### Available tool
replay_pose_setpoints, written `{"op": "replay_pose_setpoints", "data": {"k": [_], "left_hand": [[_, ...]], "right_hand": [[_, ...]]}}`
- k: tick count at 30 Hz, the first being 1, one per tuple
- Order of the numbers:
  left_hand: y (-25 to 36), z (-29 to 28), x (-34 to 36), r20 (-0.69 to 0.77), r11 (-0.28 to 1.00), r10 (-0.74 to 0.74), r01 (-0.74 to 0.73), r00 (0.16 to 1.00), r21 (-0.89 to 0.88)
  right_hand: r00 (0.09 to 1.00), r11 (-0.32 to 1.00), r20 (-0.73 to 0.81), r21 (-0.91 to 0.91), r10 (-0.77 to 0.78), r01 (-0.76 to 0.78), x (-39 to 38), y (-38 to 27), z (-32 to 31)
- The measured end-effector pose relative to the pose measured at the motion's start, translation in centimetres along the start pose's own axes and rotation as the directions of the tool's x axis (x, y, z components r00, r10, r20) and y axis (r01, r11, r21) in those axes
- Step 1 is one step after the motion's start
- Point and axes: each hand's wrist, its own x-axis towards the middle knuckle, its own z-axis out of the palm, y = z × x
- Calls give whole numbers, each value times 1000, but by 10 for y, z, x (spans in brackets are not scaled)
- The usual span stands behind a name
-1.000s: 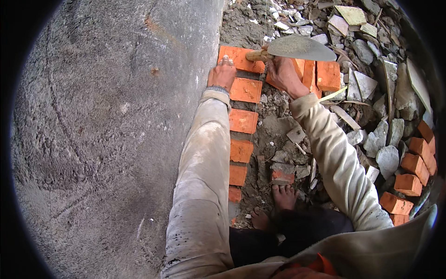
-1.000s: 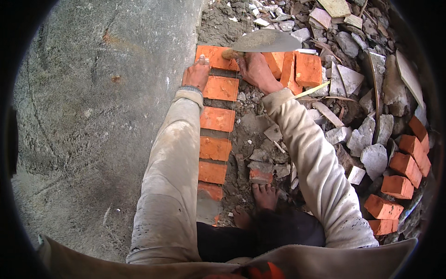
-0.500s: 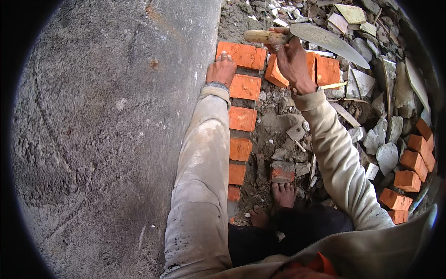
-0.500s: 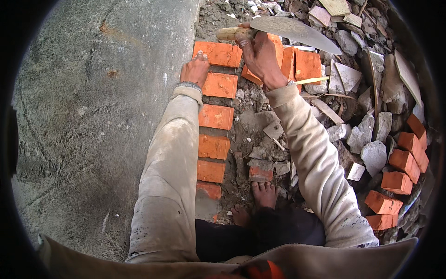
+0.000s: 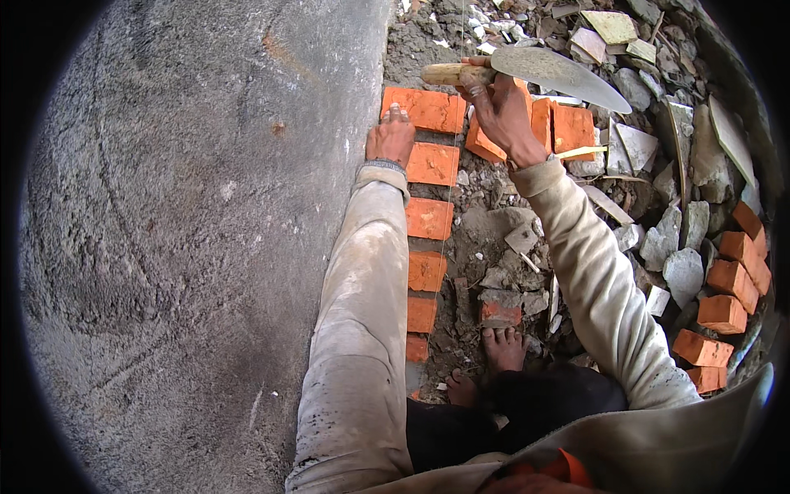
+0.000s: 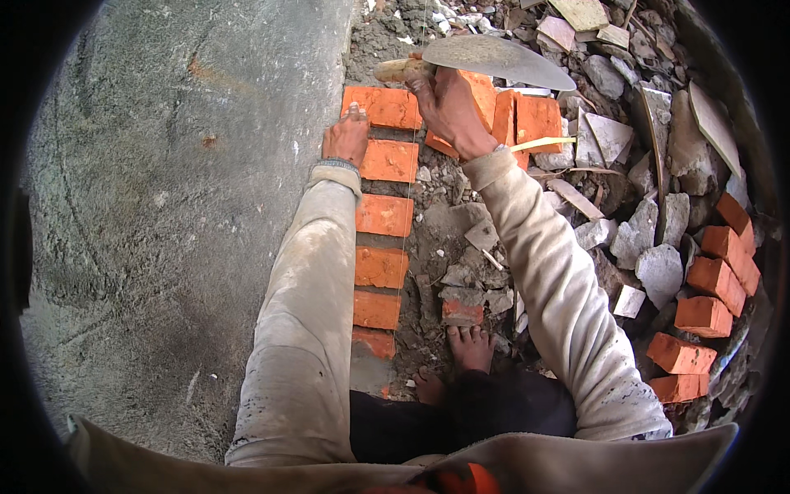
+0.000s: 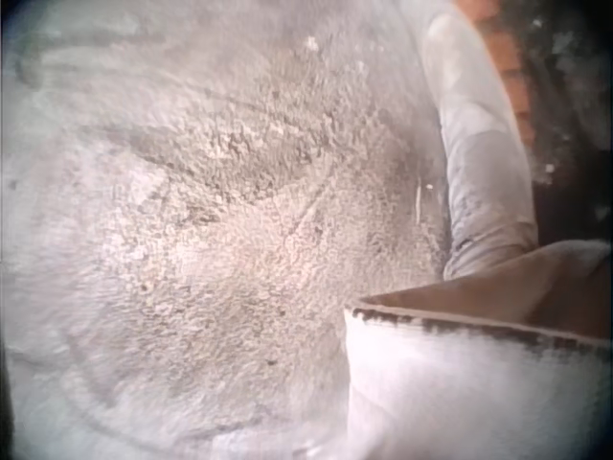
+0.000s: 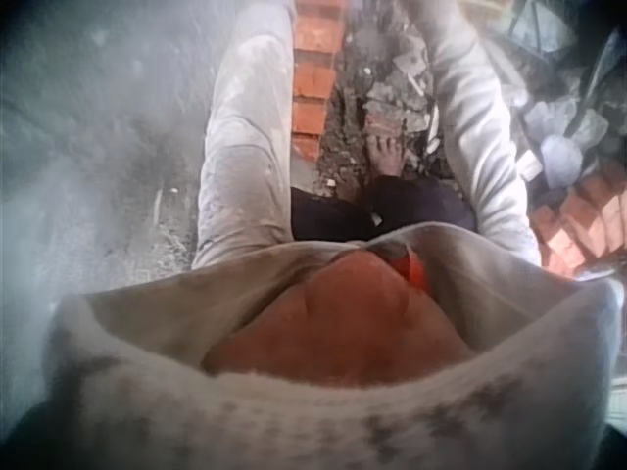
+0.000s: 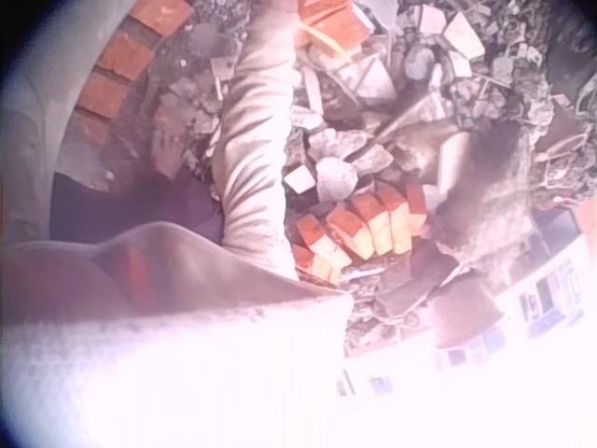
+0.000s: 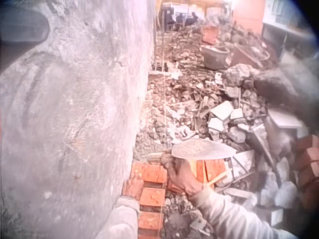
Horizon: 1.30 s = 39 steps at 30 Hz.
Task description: The person lays red bricks in a row along a concrete wall, using a trowel to apply mortar from a bucket. They repeatedly scoop mortar, spread it between bricks, and adjust brick positions to build a low wall section.
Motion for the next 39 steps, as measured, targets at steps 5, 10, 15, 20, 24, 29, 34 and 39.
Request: {"op": "replay_pose_setpoints", "data": {"k": [5,10,15,20,24,29,34,39], "left_hand": [[14,-4,20,84,997,10,-3,996,-75],[5,-36,22,315,879,-199,311,928,-362],[71,-91,14,342,-60,-58,339,938,-939],[69,-96,8,254,408,-254,342,933,-846],[44,-73,-14,210,447,-406,394,889,-803],[29,-75,-14,142,434,-400,323,905,-841],[16,-102,4,134,255,-421,259,897,-931],[29,-178,31,127,80,-392,171,911,-982]], "right_hand": [[984,910,107,-377,-143,173,-1,46,-6],[972,849,215,-527,90,38,2,-16,-22],[952,930,207,-338,224,-145,-9,-32,-31],[982,780,-165,-602,91,-173,24,20,-105],[957,619,136,-783,258,-56,44,69,-106],[844,522,169,-840,509,-147,45,86,-104],[997,801,-74,-595,24,-63,32,50,-103],[953,844,6,-463,-303,271,33,-6,-74]]}}
